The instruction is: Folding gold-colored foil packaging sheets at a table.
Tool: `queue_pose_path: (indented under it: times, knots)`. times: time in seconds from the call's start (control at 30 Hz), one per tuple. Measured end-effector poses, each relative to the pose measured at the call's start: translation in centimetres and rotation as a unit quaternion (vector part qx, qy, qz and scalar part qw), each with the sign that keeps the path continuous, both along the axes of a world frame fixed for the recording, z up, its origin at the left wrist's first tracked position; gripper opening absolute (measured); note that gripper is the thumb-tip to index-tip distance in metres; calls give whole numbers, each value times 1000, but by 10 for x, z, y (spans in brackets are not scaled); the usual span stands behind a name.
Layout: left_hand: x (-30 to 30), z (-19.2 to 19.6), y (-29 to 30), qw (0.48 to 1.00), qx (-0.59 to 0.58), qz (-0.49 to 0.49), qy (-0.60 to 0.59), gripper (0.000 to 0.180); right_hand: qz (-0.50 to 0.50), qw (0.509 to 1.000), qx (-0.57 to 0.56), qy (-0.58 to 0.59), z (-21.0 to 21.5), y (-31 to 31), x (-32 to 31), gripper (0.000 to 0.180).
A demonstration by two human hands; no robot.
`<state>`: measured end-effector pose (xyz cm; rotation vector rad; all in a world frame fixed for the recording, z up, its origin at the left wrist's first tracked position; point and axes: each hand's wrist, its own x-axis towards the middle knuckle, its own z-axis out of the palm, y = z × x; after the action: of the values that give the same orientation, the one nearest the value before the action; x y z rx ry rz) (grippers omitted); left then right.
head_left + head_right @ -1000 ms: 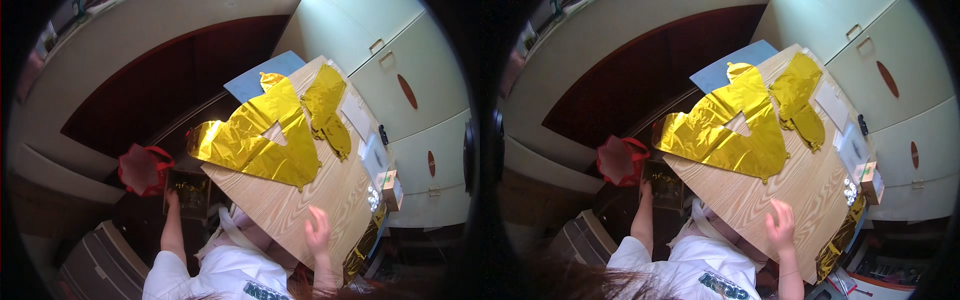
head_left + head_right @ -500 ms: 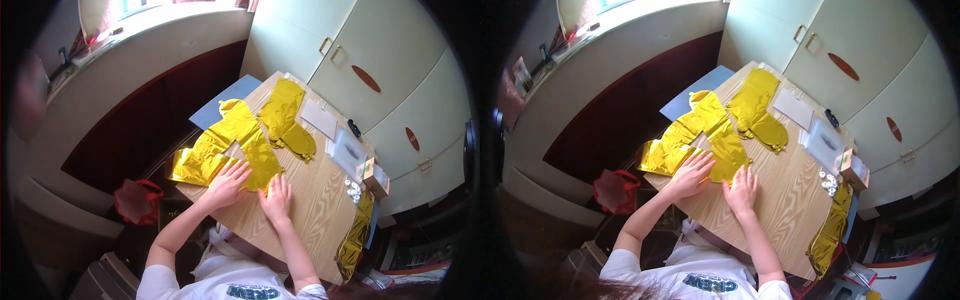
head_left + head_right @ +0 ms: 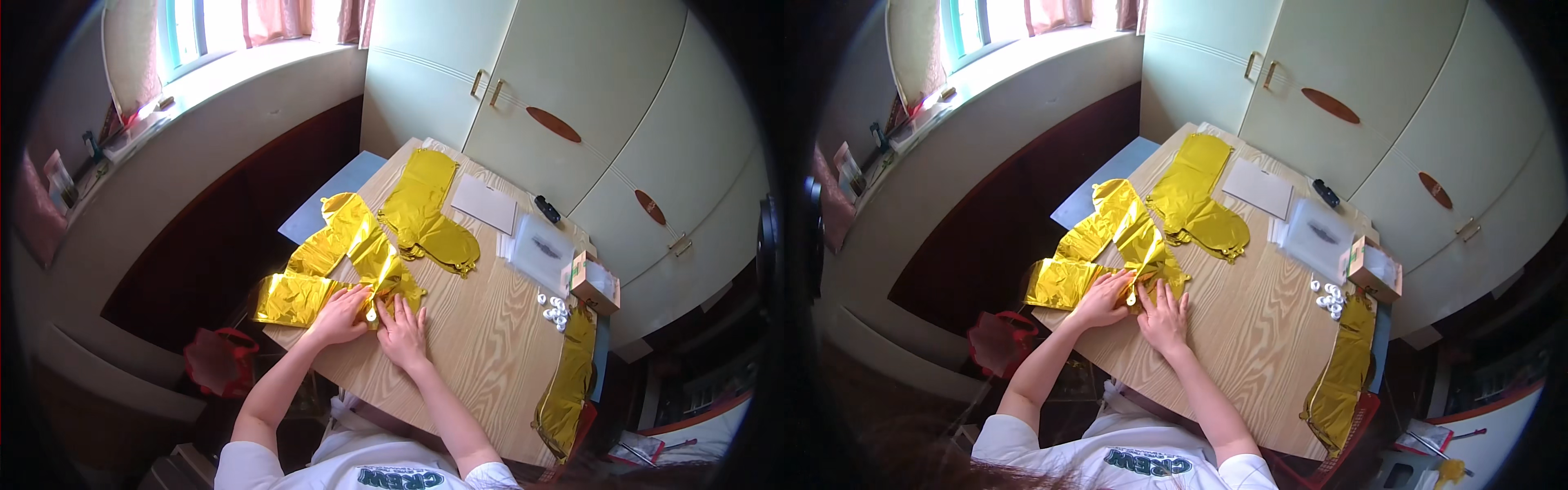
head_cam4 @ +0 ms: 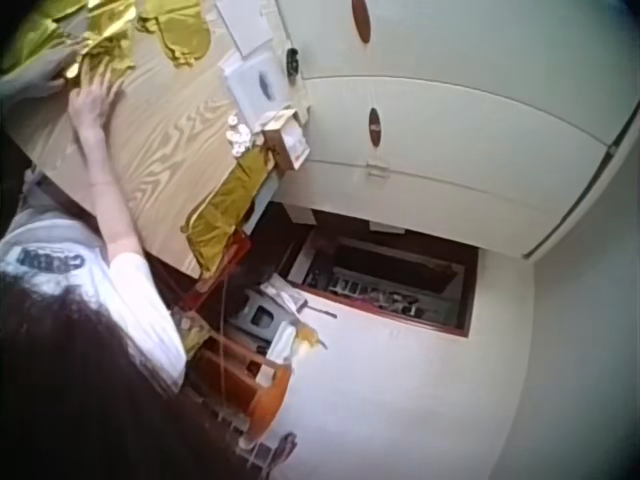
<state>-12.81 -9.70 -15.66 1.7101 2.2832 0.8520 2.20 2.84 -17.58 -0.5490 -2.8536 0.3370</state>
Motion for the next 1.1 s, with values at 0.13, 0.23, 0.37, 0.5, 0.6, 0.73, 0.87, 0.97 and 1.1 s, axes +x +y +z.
queue_pose_path:
  times: [0.13, 0.23, 0.37, 0.5, 0.6, 0.73, 0.87, 0.97, 1.1]
  knots:
    - [-2, -1, -2, 991, 96, 36, -85, 39, 16, 1000, 9, 18, -3, 8, 4, 67]
    - [4, 15, -1, 974, 78, 129, -171, 18, -6, 991, -69, 117, -3, 7, 6, 71]
    - [-55, -10, -5, 927, 270, 217, -147, 12, -31, 996, -47, 63, 1, 7, 7, 68]
    - [-118, 44, -34, 882, 290, 345, -134, 11, -3, 999, -2, -37, 4, 3, 5, 59]
    - [-167, 76, -51, 862, 313, 398, 20, 13, -3, 999, 4, -44, 9, 0, 6, 58]
    - [-194, 132, -47, 836, 361, 402, 95, 17, -14, 999, 9, -32, 2, 3, 7, 59]
    - [-211, 157, -40, 845, 310, 422, 108, 17, -16, 1000, 14, -15, -4, 4, 7, 59]
    - [-222, 171, -37, 847, 285, 427, 138, 17, -11, 999, 4, -49, 5, 2, 7, 60]
    - [-235, 191, -31, 820, 314, 442, 180, 18, -14, 1000, 4, -18, 0, 2, 9, 59]
